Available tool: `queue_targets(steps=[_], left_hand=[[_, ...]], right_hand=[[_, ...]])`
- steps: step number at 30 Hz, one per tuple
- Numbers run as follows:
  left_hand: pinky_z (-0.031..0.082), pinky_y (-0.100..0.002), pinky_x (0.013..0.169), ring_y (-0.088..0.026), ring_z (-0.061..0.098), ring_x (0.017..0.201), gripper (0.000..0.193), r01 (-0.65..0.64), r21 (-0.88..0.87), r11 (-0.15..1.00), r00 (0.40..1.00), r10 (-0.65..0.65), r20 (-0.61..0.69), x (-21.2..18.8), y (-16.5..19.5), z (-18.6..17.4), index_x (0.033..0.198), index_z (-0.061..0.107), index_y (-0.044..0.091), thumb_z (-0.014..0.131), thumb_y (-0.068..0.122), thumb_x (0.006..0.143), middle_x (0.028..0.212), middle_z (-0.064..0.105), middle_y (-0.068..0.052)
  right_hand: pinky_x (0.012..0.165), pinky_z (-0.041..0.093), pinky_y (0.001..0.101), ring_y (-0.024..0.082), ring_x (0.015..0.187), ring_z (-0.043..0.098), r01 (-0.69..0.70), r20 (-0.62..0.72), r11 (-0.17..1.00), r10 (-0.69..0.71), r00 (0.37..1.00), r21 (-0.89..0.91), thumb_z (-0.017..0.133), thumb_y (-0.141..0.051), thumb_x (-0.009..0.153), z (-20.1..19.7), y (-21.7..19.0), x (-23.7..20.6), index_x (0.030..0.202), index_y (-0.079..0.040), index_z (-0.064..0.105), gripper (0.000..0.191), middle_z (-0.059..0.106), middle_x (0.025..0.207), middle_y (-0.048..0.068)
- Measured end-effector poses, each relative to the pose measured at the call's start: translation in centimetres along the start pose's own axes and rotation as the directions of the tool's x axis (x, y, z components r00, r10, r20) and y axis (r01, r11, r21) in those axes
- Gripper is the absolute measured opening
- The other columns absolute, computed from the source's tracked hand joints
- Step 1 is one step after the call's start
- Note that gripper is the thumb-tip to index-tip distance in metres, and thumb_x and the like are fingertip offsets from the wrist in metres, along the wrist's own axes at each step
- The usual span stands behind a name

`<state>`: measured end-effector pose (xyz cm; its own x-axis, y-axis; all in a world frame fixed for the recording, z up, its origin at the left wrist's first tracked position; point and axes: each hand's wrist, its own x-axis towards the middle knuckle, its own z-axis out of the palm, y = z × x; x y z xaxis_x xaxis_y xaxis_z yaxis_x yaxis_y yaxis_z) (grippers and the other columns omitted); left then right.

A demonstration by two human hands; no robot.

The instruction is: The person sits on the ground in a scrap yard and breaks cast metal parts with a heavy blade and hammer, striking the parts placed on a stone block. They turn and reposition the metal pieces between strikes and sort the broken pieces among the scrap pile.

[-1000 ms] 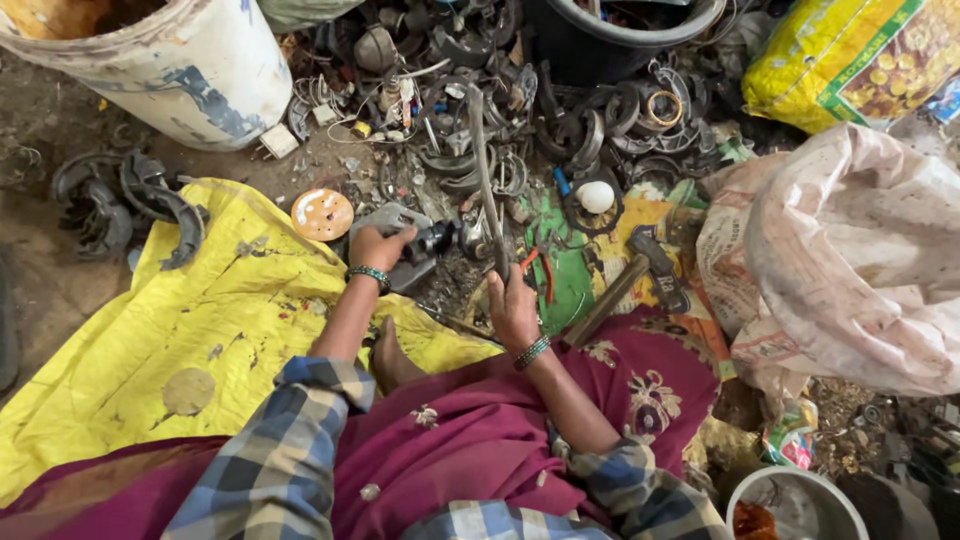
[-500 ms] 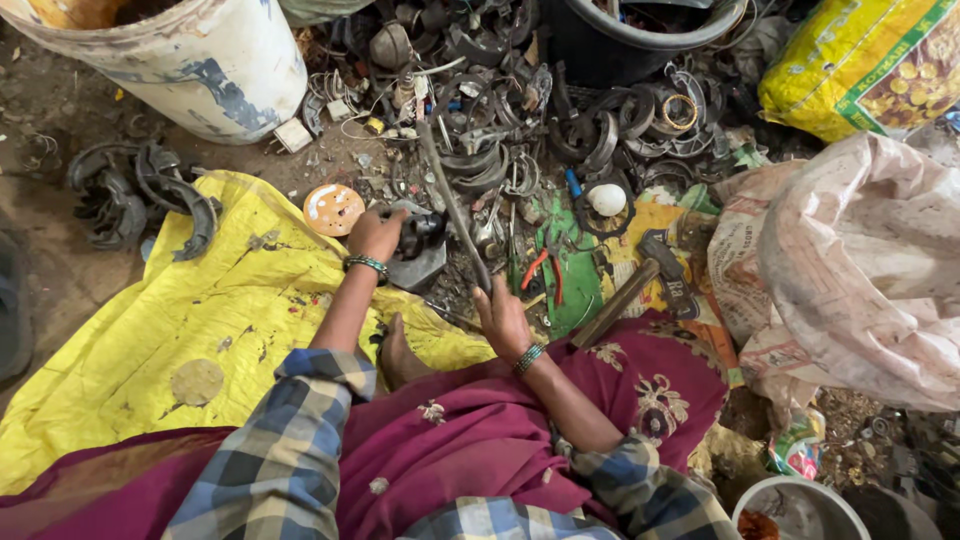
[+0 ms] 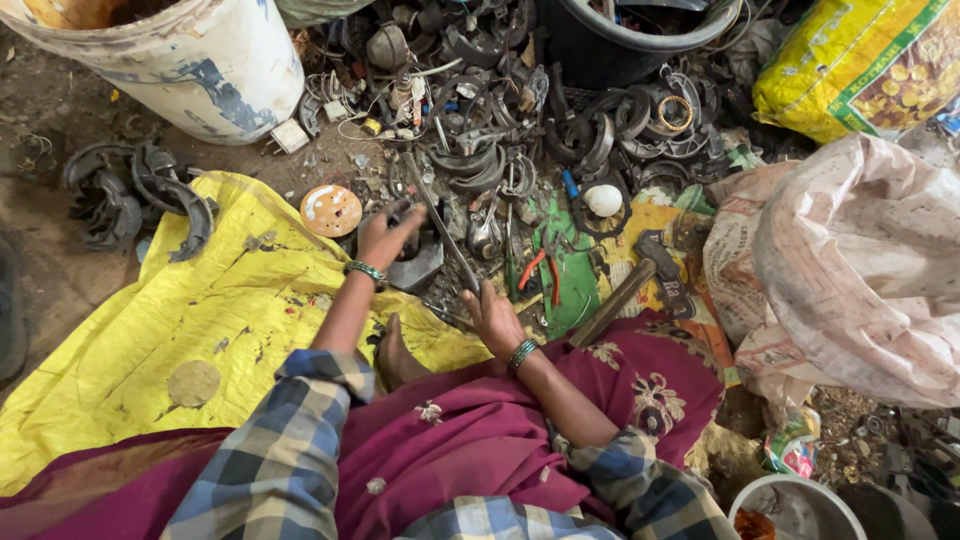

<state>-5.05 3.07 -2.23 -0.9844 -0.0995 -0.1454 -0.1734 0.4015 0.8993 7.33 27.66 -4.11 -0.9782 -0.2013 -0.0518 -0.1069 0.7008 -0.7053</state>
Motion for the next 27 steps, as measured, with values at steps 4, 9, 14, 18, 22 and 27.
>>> queue_targets(steps=[4,9,14,18,22,27], left_hand=[[0.054,-0.038,0.092,-0.03,0.074,0.103,0.096,-0.236,0.081,0.968,0.969,0.228,0.096,-0.2,0.4,-1.2,0.13,0.064,-0.001,0.089,0.055,0.057,0.111,0.076,-0.019],[0.057,-0.042,0.09,-0.035,0.074,0.1,0.083,-0.193,0.303,0.933,0.98,0.197,0.017,-0.6,0.8,-0.4,0.126,0.069,0.0,0.089,0.055,0.067,0.108,0.076,-0.022],[0.058,-0.045,0.083,-0.039,0.074,0.092,0.077,-0.209,0.407,0.889,0.976,0.212,0.038,0.0,0.7,-0.3,0.121,0.071,0.002,0.089,0.054,0.067,0.099,0.074,-0.025],[0.057,-0.047,0.083,-0.04,0.073,0.09,0.063,-0.273,0.469,0.84,0.96,0.202,0.196,1.2,0.4,-1.0,0.103,0.074,0.002,0.089,0.052,0.068,0.095,0.074,-0.024],[0.055,-0.051,0.08,-0.044,0.07,0.09,0.052,-0.424,0.522,0.74,0.904,0.377,0.201,0.8,0.5,-1.1,0.104,0.071,0.002,0.086,0.039,0.07,0.094,0.074,-0.022],[0.054,-0.052,0.082,-0.046,0.067,0.097,0.052,-0.363,0.558,0.746,0.931,0.278,0.235,-0.8,2.0,-1.9,0.116,0.065,0.0,0.083,0.035,0.082,0.108,0.068,-0.026]], right_hand=[[0.062,0.047,0.0572,0.049,0.073,0.063,-0.049,0.004,0.998,0.049,0.999,0.031,0.055,-0.034,0.105,-0.1,0.4,0.2,0.107,0.0,0.049,0.035,0.064,0.074,0.029],[0.064,0.048,0.0566,0.048,0.075,0.065,-0.022,-0.018,0.999,0.023,1.0,0.045,0.054,-0.035,0.105,-0.4,0.2,0.2,0.106,0.0,0.049,0.035,0.068,0.079,0.027],[0.062,0.048,0.0545,0.045,0.072,0.067,-0.139,0.006,0.987,0.139,0.99,0.077,0.055,-0.033,0.104,-1.6,-1.7,-0.2,0.108,-0.003,0.051,0.031,0.067,0.075,0.025],[0.056,0.048,0.0513,0.041,0.063,0.066,-0.088,-0.11,0.983,0.106,0.988,0.163,0.054,-0.031,0.105,-3.0,-3.2,-0.8,0.105,-0.003,0.05,0.029,0.065,0.069,0.021],[0.054,0.046,0.0519,0.042,0.062,0.064,0.046,-0.166,0.988,-0.021,0.986,0.149,0.053,-0.03,0.105,-3.0,-2.5,-0.3,0.108,-0.003,0.05,0.027,0.062,0.067,0.02],[0.056,0.046,0.0557,0.046,0.065,0.062,0.052,-0.048,0.996,-0.056,0.997,-0.078,0.056,-0.031,0.105,-0.4,0.3,1.0,0.107,-0.001,0.047,0.031,0.064,0.071,0.023]])
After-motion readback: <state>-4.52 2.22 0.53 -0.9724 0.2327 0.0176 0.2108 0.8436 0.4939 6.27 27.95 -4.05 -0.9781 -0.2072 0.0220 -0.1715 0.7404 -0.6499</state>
